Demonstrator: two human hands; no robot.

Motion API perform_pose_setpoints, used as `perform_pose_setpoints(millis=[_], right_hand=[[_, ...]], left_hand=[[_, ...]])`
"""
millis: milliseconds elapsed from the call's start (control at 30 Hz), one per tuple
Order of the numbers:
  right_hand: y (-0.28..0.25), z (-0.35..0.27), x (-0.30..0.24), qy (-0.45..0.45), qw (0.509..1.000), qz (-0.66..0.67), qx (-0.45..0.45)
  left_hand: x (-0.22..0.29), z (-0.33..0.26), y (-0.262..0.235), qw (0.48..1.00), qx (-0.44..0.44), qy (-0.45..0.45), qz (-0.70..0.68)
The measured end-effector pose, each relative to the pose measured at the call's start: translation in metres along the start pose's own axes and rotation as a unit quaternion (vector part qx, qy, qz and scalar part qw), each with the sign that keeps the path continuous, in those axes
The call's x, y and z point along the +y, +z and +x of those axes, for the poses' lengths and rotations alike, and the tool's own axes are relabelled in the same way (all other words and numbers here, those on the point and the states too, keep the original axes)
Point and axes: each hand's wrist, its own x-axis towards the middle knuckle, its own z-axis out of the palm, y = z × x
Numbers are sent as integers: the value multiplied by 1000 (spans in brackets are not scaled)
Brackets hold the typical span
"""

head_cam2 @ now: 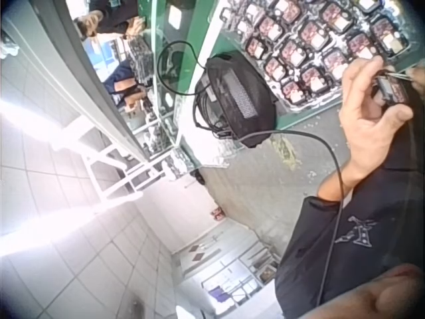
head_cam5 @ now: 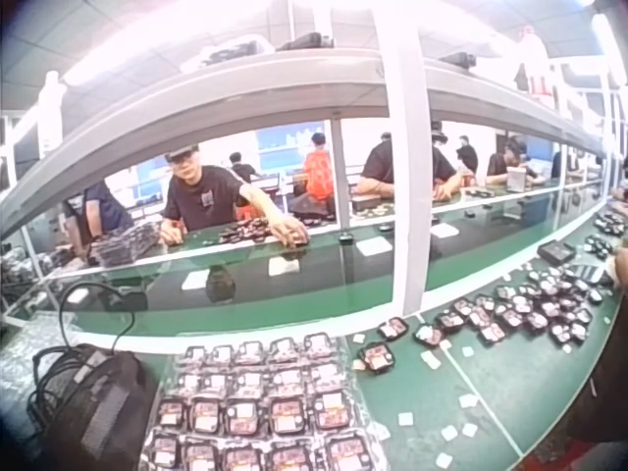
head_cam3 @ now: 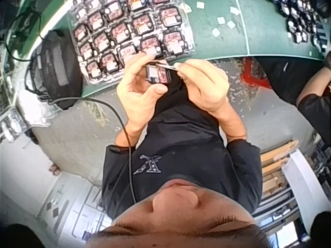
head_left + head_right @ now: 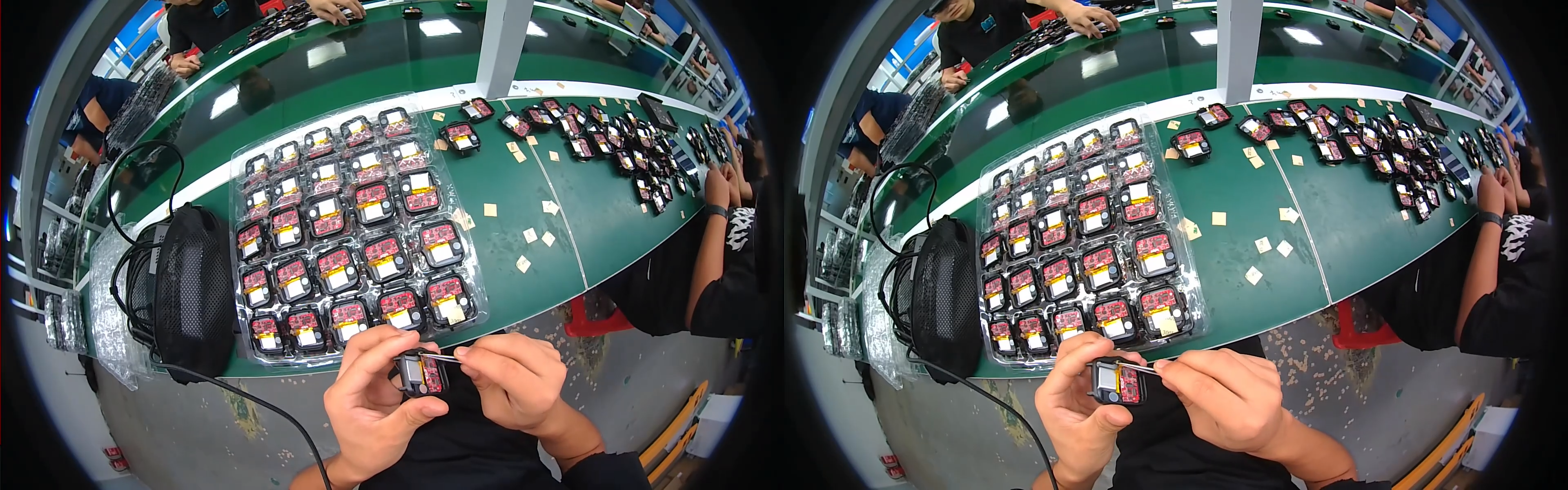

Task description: Assembling internal components into smartwatch housings on a factory production line.

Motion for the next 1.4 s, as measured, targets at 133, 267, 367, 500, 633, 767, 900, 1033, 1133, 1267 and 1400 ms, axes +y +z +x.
perform_pose_setpoints(millis=[133,267,367,500,633,767,900,1033,1133,1267,1400], right_hand=[[-1,1,0,4,1000,6,-9],[-2,2,-4,9,1000,-6,-13],[-1,2,-3,6,1000,-3,-10],[-2,2,-2,3,1000,-8,-12],[-2,3,0,-4,1000,-7,-7],[0,2,2,-14,1000,-11,-9],[-1,1,1,-17,1000,-22,-2],[-6,1,0,-29,999,-41,-10],[-5,0,2,-48,997,-51,-14],[-5,1,3,-50,997,-53,-19],[-3,1,3,-20,1000,-12,-6]], left_hand=[[-1,0,-1,1000,-6,3,7],[0,0,-1,1000,-8,3,8],[0,0,0,1000,-7,1,5],[-1,0,-2,1000,-9,3,16],[1,1,-2,1000,-10,-6,9],[1,2,-2,1000,-7,-12,11],[0,2,-2,1000,-3,-15,14],[0,1,-2,1000,-9,-2,30],[1,0,-1,1000,0,-15,10],[0,1,-2,1000,-7,-8,19],[-1,1,-2,1000,-6,-12,13]])
